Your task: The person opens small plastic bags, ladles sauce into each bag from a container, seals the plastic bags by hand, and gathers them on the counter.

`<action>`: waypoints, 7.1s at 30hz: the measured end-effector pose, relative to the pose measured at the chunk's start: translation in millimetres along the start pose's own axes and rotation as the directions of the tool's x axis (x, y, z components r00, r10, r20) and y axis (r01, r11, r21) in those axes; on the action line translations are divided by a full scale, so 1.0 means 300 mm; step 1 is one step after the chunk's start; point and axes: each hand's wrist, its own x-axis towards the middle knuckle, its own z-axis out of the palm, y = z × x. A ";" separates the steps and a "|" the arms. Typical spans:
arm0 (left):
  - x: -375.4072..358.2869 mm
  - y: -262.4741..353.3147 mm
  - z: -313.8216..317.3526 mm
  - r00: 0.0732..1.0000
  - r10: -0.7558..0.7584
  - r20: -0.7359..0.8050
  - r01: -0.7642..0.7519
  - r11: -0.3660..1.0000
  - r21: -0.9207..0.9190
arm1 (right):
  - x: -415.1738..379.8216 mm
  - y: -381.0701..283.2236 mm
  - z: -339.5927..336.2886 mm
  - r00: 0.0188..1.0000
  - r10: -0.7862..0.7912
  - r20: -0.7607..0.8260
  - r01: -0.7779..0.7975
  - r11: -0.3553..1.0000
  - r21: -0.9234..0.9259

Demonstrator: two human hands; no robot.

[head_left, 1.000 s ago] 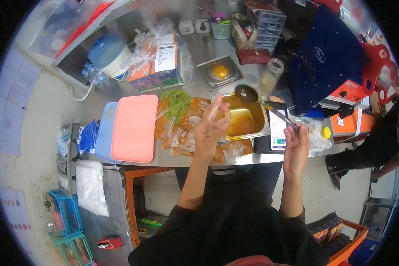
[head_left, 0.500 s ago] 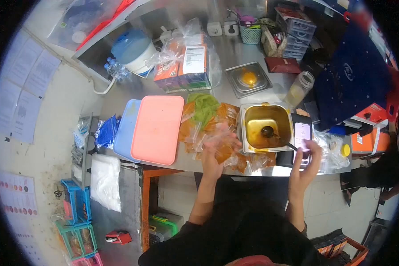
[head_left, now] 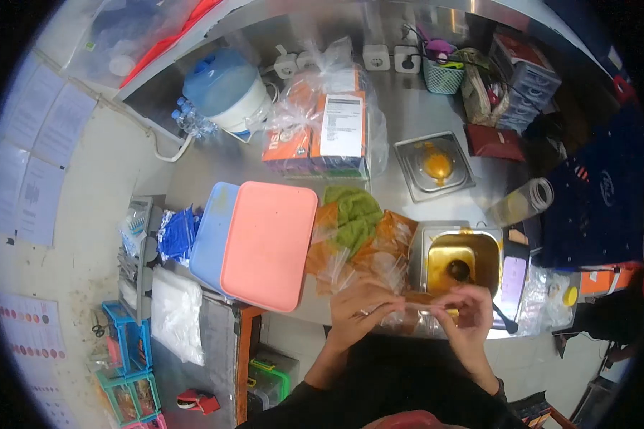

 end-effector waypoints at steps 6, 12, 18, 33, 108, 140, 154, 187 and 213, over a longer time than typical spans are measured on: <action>0.108 -0.049 -0.043 1.000 -0.010 0.021 0.010 0.999 -0.038 | 0.117 0.023 0.005 0.980 -0.135 0.147 0.160 0.971 -0.176; 0.239 -0.024 -0.091 0.990 -0.078 0.120 0.078 0.997 0.003 | 0.243 -0.026 0.084 0.992 -0.047 0.117 0.056 0.996 -0.074; 0.249 -0.069 -0.128 0.984 -0.071 0.162 0.062 0.996 0.060 | 0.284 -0.015 0.079 0.984 -0.050 0.171 0.070 0.991 -0.117; 0.281 -0.060 -0.052 0.956 -0.042 0.290 0.009 0.994 0.113 | 0.241 -0.021 0.058 0.999 0.000 0.040 0.010 0.970 -0.244; 0.077 -0.057 -0.143 0.988 0.085 0.128 -0.140 0.840 0.524 | 0.070 0.061 0.144 0.997 0.062 -0.049 -0.072 0.972 -0.225; 0.104 -0.476 -0.142 0.994 0.003 -0.110 0.061 0.816 0.575 | -0.383 0.029 -0.747 0.526 -0.205 -0.825 -0.669 0.499 -0.550; 0.026 -0.451 -0.227 0.986 0.152 -0.062 -0.044 0.608 0.793 | -0.173 0.431 -0.905 0.806 0.163 -0.569 -0.591 0.223 -0.775; 0.019 0.063 0.154 0.902 -0.333 0.274 0.402 0.881 -0.251 | -0.027 0.021 -0.075 0.974 0.221 -0.054 -0.206 0.958 0.199; 0.018 0.102 0.167 0.993 -0.013 0.114 0.000 0.993 0.117 | -0.022 -0.038 -0.064 0.993 0.119 0.000 -0.119 0.992 -0.041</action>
